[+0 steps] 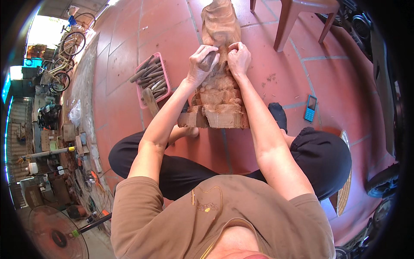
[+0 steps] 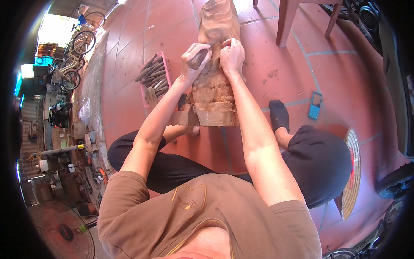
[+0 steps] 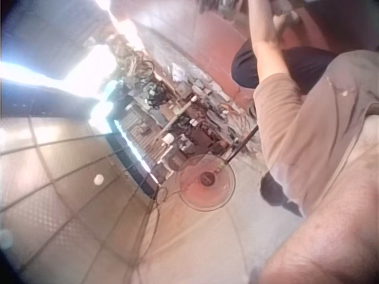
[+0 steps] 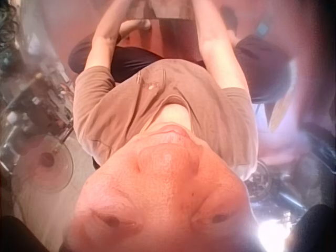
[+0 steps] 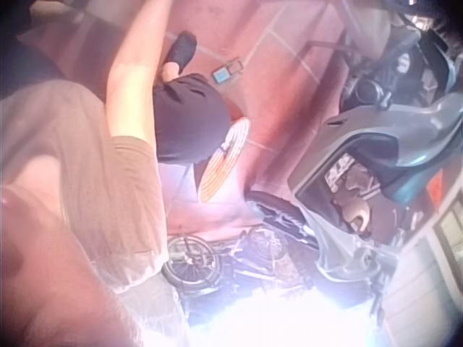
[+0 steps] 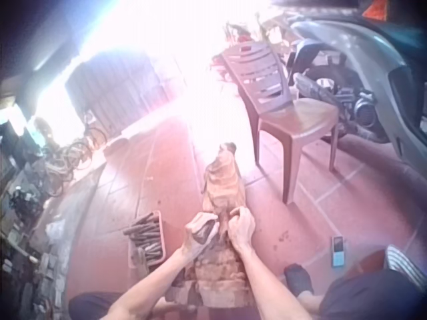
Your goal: The person carves a wooden sculpture using a chisel and mallet. They repeatedly strike the chisel to shape the wood, focusing on refining the surface details of the figure.
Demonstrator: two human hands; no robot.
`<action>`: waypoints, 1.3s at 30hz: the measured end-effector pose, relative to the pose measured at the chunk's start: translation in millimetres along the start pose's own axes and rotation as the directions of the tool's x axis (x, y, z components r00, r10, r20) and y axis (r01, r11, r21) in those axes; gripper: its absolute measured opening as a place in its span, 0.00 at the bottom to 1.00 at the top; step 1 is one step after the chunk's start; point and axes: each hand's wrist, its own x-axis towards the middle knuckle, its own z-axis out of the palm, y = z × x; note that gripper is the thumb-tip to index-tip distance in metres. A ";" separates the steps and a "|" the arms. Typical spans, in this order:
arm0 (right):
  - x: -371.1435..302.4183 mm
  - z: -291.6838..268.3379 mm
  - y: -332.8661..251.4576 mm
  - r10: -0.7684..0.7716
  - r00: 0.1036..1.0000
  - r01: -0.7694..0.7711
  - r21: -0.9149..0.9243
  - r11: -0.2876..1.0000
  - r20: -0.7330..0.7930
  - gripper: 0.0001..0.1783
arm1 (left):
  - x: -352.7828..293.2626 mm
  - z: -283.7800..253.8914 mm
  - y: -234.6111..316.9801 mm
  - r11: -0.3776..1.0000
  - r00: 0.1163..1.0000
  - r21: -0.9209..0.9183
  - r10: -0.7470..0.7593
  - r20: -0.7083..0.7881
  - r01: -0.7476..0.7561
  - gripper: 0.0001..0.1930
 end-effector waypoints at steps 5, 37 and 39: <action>-0.7 0.0 -1.1 -0.002 1.000 0.002 -0.001 1.000 0.011 0.08 | 10.2 4.2 -5.7 0.975 0.959 -0.144 -0.198 -0.202 0.171 0.10; -1.6 -29.0 -13.9 0.158 0.951 -0.244 0.331 0.912 0.266 0.13 | 1.4 -11.1 28.2 0.997 0.977 0.062 -0.027 -0.214 0.041 0.17; 1.1 -28.8 -23.5 0.155 0.901 -0.321 0.381 0.867 0.405 0.12 | 3.3 -6.9 32.4 0.991 0.977 0.122 0.082 -0.197 -0.059 0.18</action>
